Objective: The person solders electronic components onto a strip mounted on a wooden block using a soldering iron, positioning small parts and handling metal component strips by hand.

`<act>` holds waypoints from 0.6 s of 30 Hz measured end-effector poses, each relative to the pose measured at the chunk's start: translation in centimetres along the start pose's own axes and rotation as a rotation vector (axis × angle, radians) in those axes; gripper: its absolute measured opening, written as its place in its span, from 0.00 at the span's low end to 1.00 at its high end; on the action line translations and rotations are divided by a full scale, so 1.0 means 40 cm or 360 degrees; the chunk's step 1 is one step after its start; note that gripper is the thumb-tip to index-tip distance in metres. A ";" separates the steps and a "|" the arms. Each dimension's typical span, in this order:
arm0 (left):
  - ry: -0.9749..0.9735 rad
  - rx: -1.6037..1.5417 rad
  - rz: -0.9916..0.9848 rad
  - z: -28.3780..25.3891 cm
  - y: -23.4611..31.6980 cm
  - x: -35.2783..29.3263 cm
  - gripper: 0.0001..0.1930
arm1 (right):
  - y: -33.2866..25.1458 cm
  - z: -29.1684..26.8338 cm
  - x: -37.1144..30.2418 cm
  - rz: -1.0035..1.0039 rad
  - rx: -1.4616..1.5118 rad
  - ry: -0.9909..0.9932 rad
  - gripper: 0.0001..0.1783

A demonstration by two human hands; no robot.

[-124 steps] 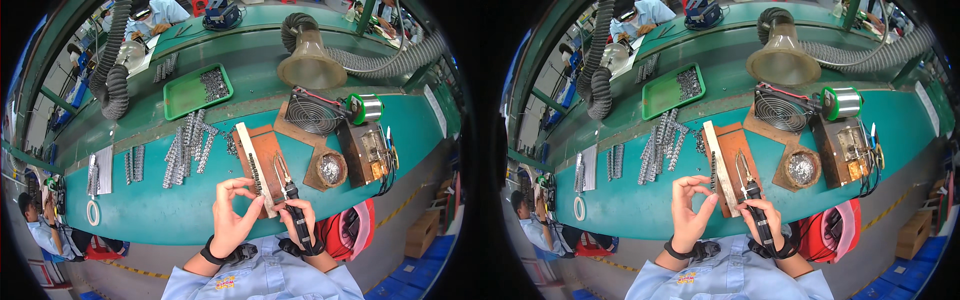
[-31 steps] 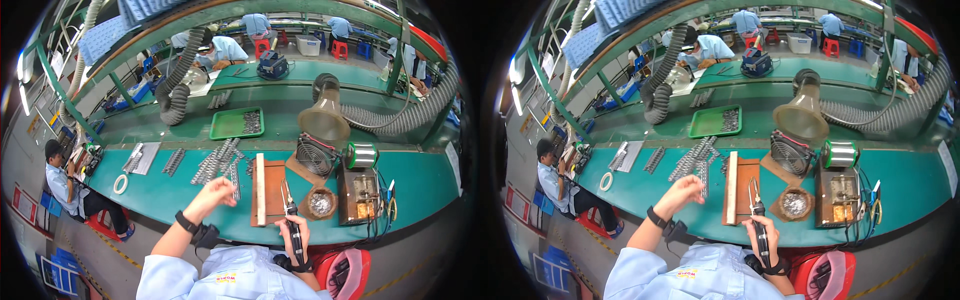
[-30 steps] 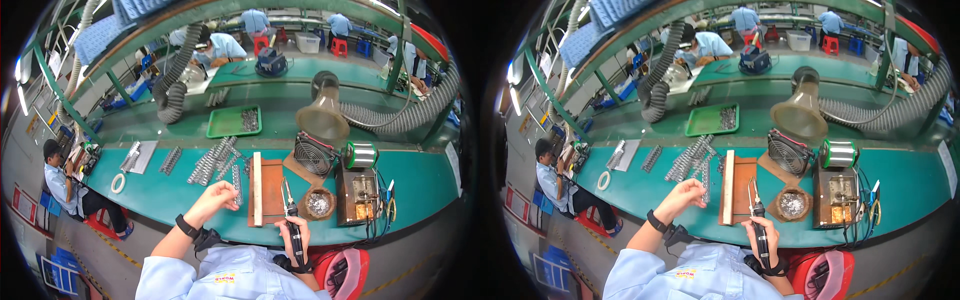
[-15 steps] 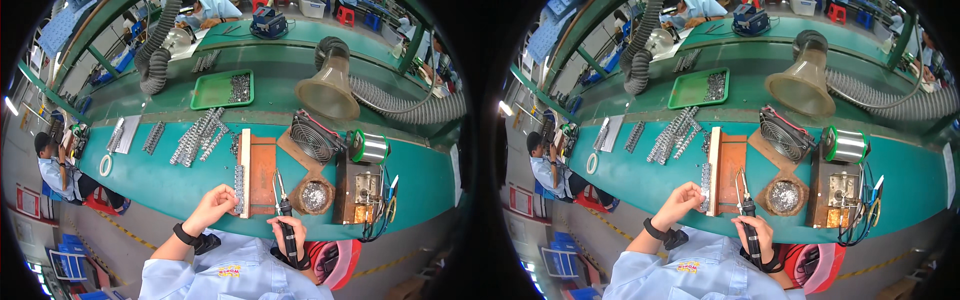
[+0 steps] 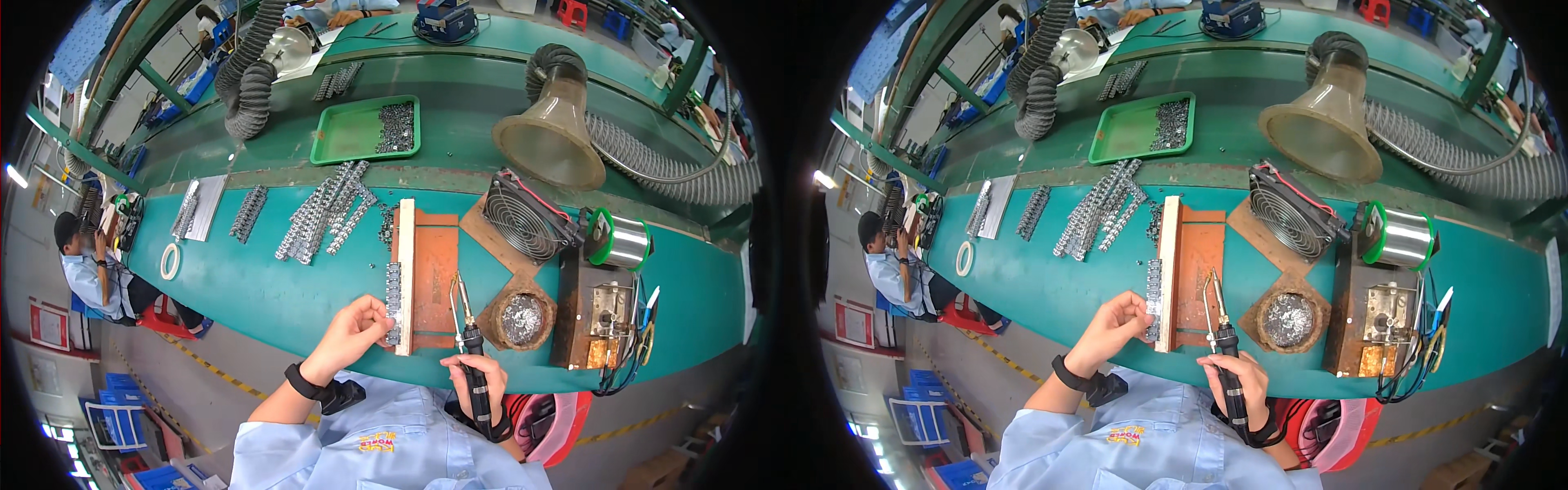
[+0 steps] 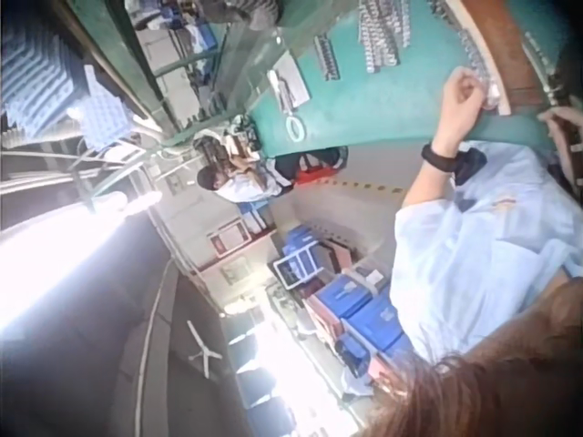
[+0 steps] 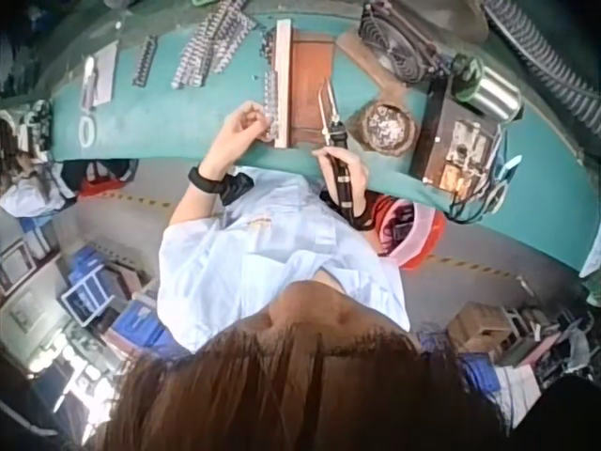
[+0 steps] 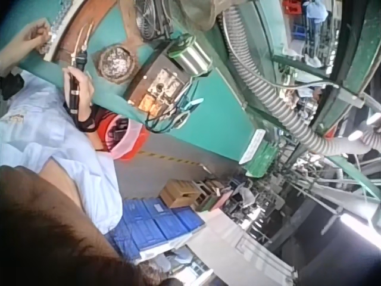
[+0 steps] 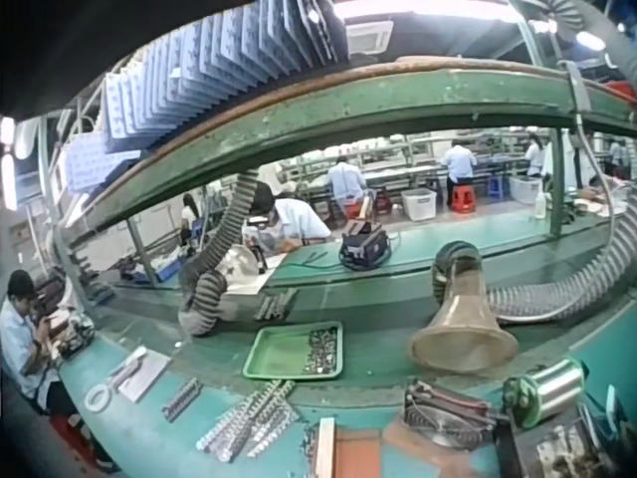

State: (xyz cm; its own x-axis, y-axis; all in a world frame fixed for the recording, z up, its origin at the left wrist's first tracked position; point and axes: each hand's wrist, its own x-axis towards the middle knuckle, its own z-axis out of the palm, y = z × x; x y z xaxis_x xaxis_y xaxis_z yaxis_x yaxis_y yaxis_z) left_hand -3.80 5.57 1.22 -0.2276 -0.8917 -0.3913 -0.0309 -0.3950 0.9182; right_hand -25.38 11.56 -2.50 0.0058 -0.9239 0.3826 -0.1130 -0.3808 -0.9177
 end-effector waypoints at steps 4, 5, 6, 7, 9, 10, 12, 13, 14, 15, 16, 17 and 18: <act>-0.0015 0.0002 0.0003 0.006 0.013 -0.001 0.06 | 0.001 -0.001 0.000 0.0012 -0.0009 -0.0009 0.15; -0.0035 0.0008 -0.0008 0.006 0.016 0.001 0.06 | 0.002 -0.001 0.000 0.0012 -0.0013 -0.0010 0.15; -0.0053 0.0015 -0.0019 0.003 0.018 0.004 0.06 | 0.002 0.000 0.000 0.0017 -0.0016 -0.0013 0.15; -0.0054 0.0011 -0.0022 -0.001 0.018 0.006 0.06 | 0.002 0.000 0.000 0.0019 -0.0016 -0.0010 0.15; -0.0100 0.0037 -0.0039 -0.009 0.020 0.013 0.06 | 0.002 0.002 -0.001 0.0021 -0.0016 -0.0001 0.15; -0.0124 0.0051 -0.0046 -0.013 0.021 0.016 0.06 | 0.003 0.004 -0.002 0.0024 -0.0019 0.0001 0.15; -0.0156 0.0051 -0.0057 -0.018 0.025 0.021 0.06 | 0.007 0.008 -0.008 0.0014 -0.0035 0.0027 0.15; -0.0182 0.0052 -0.0066 -0.020 0.030 0.022 0.06 | 0.008 0.010 -0.009 0.0008 -0.0042 0.0042 0.15; -0.0209 0.0053 -0.0074 -0.023 0.035 0.024 0.06 | 0.007 0.012 -0.009 0.0009 -0.0047 0.0050 0.15; -0.0218 0.0057 -0.0073 -0.028 0.043 0.025 0.06 | 0.005 0.012 -0.007 0.0011 -0.0065 0.0051 0.15; -0.0240 0.0154 -0.0072 -0.031 0.052 0.027 0.07 | 0.003 0.012 -0.006 0.0014 -0.0085 0.0054 0.15; -0.0262 0.0252 -0.0069 -0.035 0.060 0.029 0.07 | 0.002 0.013 -0.007 0.0016 -0.0105 0.0059 0.15; -0.0286 0.0351 -0.0064 -0.041 0.065 0.035 0.07 | 0.002 0.014 -0.009 0.0017 -0.0113 0.0073 0.15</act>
State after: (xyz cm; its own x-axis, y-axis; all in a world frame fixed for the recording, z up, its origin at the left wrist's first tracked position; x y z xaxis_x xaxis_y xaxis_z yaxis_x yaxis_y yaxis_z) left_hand -2.59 2.93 2.97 -0.3903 -0.8149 -0.4285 -0.2498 -0.3543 0.9012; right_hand -24.83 11.85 -2.76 -0.0410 -0.9246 0.3787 -0.1831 -0.3657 -0.9125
